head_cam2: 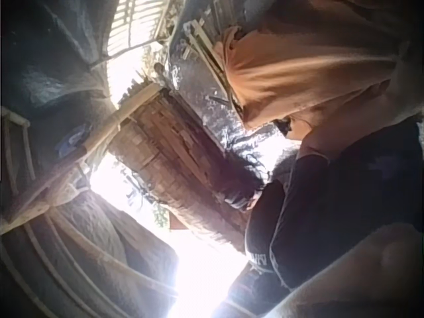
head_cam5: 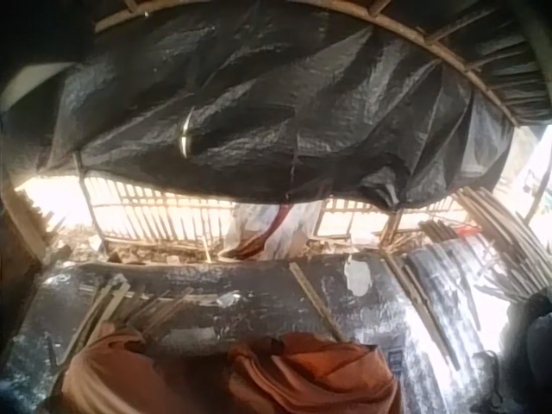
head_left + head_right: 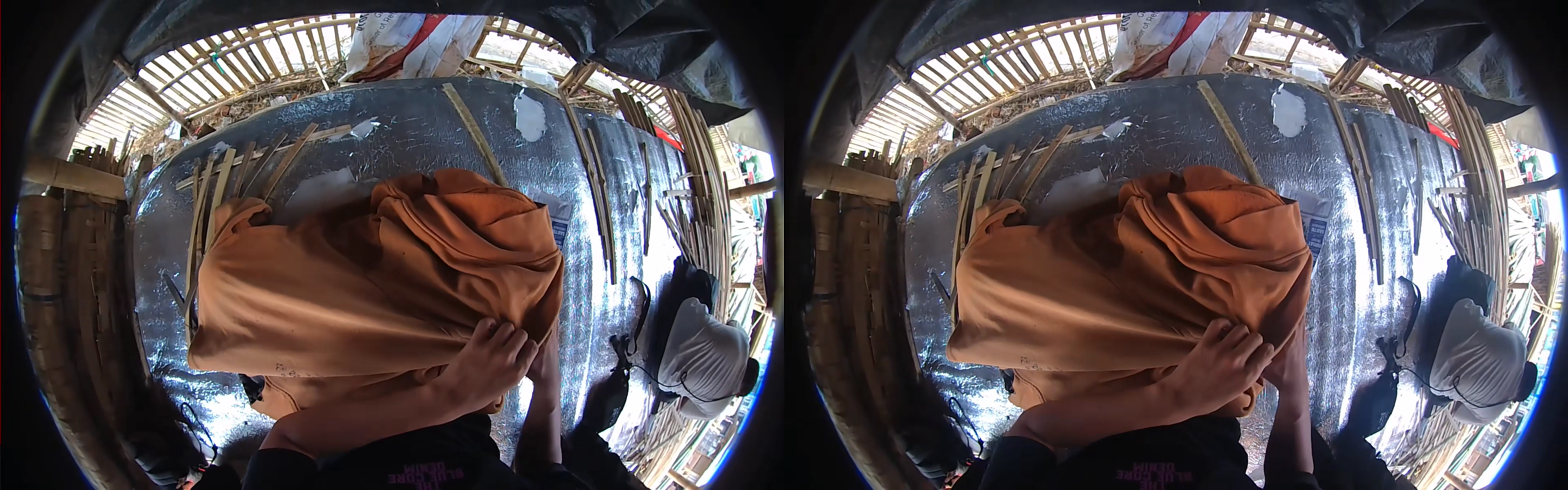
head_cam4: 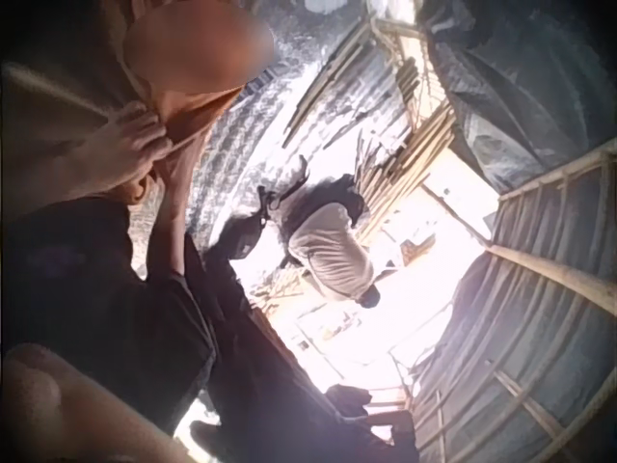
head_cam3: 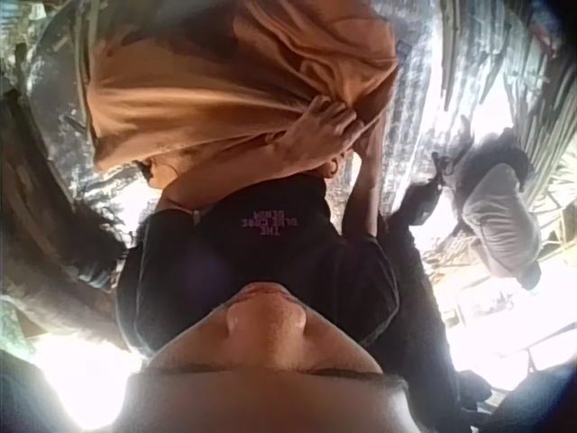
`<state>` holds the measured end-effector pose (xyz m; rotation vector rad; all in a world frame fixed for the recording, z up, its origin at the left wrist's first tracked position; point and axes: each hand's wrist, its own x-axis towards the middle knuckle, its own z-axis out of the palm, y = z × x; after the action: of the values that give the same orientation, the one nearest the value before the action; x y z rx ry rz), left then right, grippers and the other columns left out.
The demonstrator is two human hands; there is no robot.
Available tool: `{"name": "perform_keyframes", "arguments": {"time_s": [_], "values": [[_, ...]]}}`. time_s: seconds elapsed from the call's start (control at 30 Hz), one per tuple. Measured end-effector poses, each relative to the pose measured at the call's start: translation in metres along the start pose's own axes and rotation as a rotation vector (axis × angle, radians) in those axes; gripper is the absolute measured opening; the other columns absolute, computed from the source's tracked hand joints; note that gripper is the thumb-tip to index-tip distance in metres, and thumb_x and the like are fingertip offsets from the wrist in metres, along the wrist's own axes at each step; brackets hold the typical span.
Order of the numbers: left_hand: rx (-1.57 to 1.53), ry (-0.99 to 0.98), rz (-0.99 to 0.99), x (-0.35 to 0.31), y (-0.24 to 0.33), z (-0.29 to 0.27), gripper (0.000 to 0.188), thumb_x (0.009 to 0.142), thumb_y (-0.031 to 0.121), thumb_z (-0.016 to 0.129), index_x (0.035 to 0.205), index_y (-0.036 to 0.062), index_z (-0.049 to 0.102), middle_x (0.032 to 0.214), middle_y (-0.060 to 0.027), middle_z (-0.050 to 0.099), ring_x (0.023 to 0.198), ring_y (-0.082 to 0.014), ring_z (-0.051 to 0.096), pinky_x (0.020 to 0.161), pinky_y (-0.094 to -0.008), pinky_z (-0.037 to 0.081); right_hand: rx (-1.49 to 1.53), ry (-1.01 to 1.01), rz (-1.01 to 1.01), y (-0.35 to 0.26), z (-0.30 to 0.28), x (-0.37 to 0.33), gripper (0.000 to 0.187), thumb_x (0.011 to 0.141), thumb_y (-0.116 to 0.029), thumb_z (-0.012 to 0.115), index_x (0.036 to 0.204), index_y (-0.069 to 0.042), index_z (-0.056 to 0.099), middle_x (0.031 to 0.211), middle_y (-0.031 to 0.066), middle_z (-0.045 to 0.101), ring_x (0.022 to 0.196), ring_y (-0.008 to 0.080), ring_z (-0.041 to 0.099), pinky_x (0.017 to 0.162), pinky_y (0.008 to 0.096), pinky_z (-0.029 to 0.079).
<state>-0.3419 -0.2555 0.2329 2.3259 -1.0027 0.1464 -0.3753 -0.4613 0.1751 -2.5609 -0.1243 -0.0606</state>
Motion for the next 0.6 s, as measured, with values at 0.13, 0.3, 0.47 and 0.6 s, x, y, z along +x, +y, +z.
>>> {"name": "perform_keyframes", "arguments": {"time_s": [0.13,0.3,0.47,0.6], "values": [[0.019,-0.006,-0.029,-0.002,-0.006,0.002,0.028,0.085,0.028,0.069,0.104,0.0075,0.068,0.091,-0.0009,0.055,0.093,-0.0167,0.056,0.089,-0.0355,0.043,0.184,-0.123,-0.112,0.002,-0.023,-0.001,0.059,0.075,-0.009,0.079,0.129,0.002,0.056,0.118,0.0213,0.067,0.11,0.039,0.065,0.095,0.0454,0.051],[-0.029,-0.023,0.065,-0.003,0.007,0.005,0.025,0.086,0.028,0.069,0.102,0.0085,0.068,0.091,-0.0008,0.055,0.092,-0.0167,0.056,0.086,-0.0357,0.043,0.411,-0.118,0.222,0.004,-0.019,0.002,0.052,0.077,-0.007,0.08,0.125,0.0,0.061,0.118,0.0179,0.068,0.111,0.0363,0.066,0.095,0.0427,0.052],[-0.095,-0.062,0.151,-0.005,0.003,0.01,0.025,0.09,0.031,0.069,0.101,0.0083,0.068,0.092,-0.001,0.055,0.094,-0.0167,0.056,0.083,-0.0373,0.045,0.408,-0.011,0.115,0.018,0.001,0.001,0.061,0.075,-0.018,0.085,0.128,-0.001,0.061,0.123,0.0175,0.066,0.114,0.0374,0.064,0.097,0.0441,0.051],[-0.049,0.181,-0.094,0.032,-0.035,-0.024,0.035,0.092,0.031,0.071,0.111,0.0033,0.062,0.103,-0.0073,0.057,0.096,-0.0258,0.06,0.081,-0.041,0.051,0.404,-0.03,-0.017,-0.016,-0.008,0.026,0.073,0.072,-0.025,0.088,0.134,-0.001,0.057,0.129,0.0182,0.064,0.117,0.0357,0.063,0.101,0.0458,0.049]]}}
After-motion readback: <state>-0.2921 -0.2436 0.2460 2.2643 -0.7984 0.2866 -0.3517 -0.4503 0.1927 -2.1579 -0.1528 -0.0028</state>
